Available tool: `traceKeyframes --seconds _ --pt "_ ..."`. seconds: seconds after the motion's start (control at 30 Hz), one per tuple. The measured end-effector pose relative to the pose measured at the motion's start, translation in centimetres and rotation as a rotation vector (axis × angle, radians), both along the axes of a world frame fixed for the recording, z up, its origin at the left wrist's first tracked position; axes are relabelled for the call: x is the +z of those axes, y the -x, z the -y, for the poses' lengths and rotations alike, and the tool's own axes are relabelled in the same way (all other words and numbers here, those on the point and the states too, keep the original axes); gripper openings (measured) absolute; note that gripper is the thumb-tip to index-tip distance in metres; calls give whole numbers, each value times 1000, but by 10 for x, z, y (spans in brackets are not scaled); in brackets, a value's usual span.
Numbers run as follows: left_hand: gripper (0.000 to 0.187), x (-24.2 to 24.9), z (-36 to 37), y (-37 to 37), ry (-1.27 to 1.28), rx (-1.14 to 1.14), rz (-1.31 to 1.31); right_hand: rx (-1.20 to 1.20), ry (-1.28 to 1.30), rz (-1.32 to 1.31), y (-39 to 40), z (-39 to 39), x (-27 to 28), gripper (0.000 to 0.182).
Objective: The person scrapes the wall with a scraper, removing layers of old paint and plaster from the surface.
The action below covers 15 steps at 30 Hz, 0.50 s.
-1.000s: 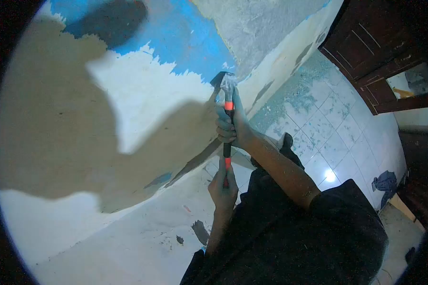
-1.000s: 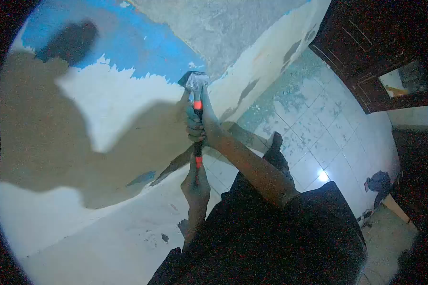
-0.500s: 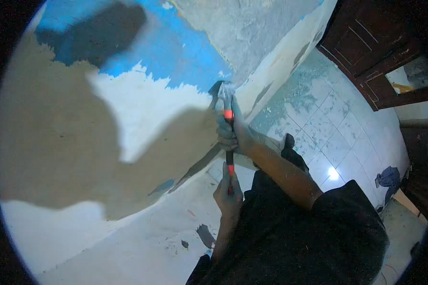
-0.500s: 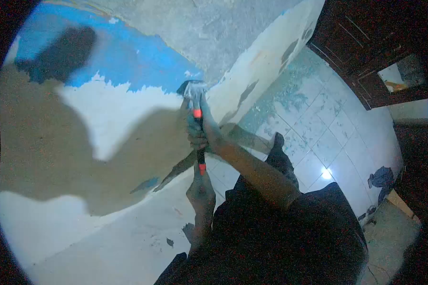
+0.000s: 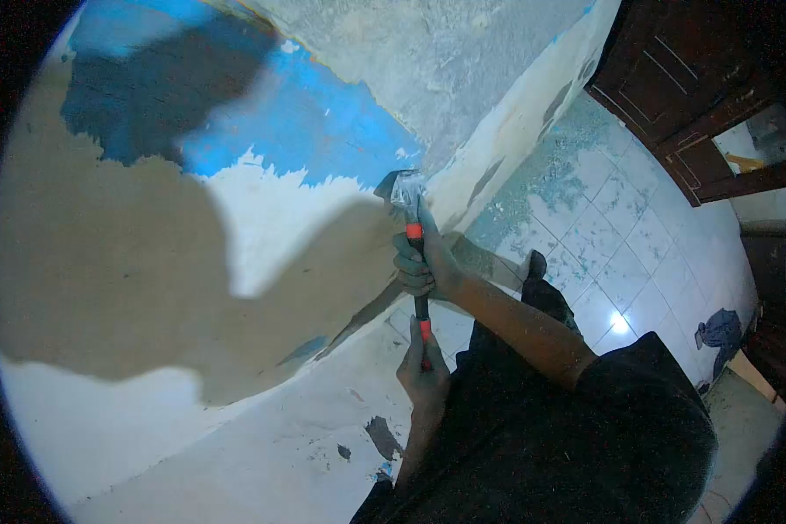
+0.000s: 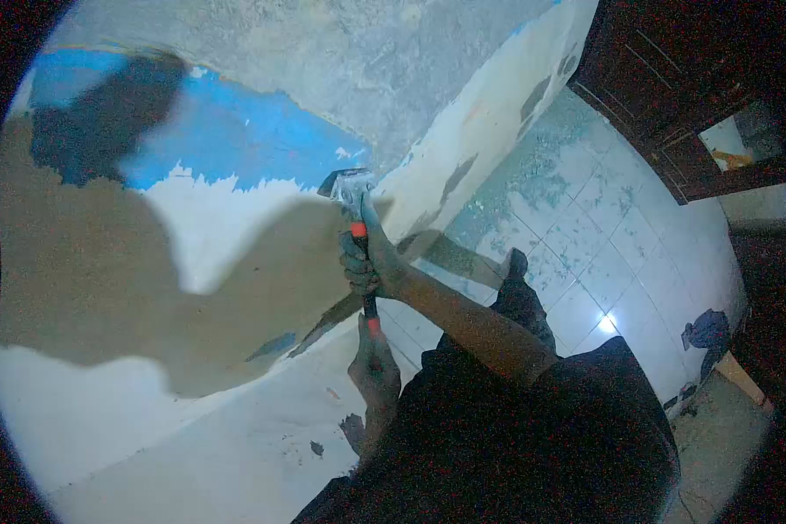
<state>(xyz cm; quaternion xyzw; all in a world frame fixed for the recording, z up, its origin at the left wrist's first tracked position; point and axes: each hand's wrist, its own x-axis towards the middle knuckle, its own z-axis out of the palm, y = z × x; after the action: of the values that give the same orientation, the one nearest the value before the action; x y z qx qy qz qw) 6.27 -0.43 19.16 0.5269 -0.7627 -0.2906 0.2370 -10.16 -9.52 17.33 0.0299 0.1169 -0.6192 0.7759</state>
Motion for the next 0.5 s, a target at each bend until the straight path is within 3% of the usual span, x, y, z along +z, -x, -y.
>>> traceKeyframes --seconds 0.3,0.5 --pt "40 -10 -2 0 -54 24 48 -15 -54 -20 -2 -5 3 68" --pt "39 -12 1 -5 130 -60 -62 -15 7 22 -7 -2 -2 68"
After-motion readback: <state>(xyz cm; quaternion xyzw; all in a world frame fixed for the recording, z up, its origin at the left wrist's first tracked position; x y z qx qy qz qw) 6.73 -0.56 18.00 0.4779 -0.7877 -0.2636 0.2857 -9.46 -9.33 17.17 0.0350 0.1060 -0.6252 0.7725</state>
